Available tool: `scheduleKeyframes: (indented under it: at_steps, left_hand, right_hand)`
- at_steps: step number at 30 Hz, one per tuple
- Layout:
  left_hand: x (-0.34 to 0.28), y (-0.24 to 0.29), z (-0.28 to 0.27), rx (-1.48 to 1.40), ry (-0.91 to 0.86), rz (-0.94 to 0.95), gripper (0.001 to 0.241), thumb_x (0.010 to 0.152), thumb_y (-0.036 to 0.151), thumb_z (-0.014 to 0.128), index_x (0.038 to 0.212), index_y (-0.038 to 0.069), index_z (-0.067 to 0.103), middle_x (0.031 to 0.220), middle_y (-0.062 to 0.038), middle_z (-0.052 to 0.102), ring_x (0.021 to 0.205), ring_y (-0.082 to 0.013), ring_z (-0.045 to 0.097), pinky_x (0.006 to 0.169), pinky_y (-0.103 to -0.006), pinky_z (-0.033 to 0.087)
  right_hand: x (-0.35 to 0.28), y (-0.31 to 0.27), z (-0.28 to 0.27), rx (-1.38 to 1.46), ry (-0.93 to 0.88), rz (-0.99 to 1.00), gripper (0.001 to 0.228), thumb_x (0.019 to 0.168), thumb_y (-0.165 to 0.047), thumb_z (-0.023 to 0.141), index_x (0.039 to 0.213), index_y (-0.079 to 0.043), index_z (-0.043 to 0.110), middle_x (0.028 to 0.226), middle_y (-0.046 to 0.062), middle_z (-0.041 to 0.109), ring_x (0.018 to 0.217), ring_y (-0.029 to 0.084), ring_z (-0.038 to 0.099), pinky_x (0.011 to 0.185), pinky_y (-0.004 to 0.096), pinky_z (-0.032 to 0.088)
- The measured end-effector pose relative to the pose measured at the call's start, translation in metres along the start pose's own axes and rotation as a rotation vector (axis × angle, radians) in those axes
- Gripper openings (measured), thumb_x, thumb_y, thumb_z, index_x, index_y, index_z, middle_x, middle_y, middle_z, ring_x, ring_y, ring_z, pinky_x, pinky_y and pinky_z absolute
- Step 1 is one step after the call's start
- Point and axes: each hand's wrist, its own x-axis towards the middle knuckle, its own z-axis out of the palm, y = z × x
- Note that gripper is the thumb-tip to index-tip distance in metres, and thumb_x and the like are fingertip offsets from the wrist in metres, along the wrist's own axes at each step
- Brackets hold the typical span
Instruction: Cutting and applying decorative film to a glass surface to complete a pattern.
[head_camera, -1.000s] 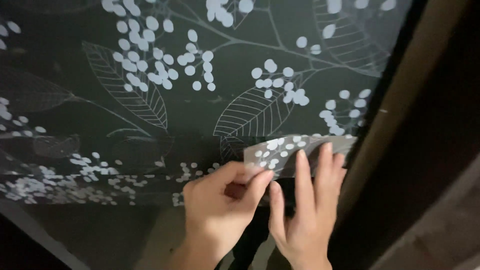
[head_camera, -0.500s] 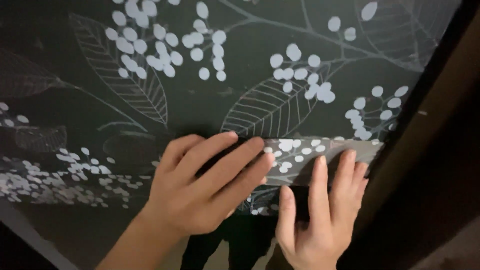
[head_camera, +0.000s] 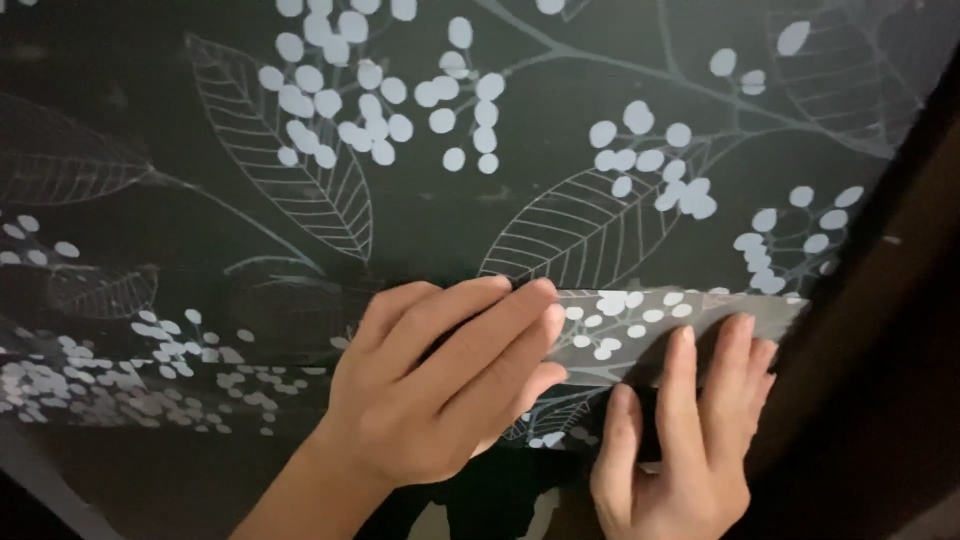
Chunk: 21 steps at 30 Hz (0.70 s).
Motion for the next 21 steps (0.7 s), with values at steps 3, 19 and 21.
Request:
scheduleKeyframes:
  at_steps: [3,19,21]
  left_hand:
    - [0.001,-0.003,-0.003,0.001,0.033,0.029,0.029,0.105,0.031,0.067,0.113,0.006,0.078,0.12,-0.007,0.075,0.107,-0.0221,0.073,0.084,-0.0358,0.058]
    - [0.006,-0.004,0.004,-0.051,0.141,0.041,0.008,0.1,0.001,0.071,0.102,0.003,0.079,0.106,-0.011,0.075,0.091,-0.0243,0.074,0.078,-0.0318,0.06]
    - [0.005,-0.004,0.006,-0.032,0.139,0.045,0.009,0.1,-0.001,0.071,0.102,0.003,0.078,0.105,-0.011,0.075,0.091,-0.0242,0.074,0.078,-0.032,0.061]
  right_hand:
    - [-0.001,-0.002,0.0,0.016,0.007,-0.004,0.05,0.102,-0.006,0.063,0.148,0.01,0.053,0.164,0.035,0.035,0.159,0.051,0.027,0.135,0.062,0.024]
    - [0.014,-0.032,-0.052,-0.16,-0.11,-0.039,0.028,0.106,0.009,0.049,0.132,0.014,0.059,0.154,0.027,0.053,0.153,0.04,0.046,0.136,0.061,0.027]
    - [0.019,-0.03,-0.072,-0.602,-0.328,-0.146,0.021,0.11,-0.001,0.056,0.122,0.01,0.07,0.151,0.007,0.068,0.15,0.025,0.055,0.132,0.059,0.029]
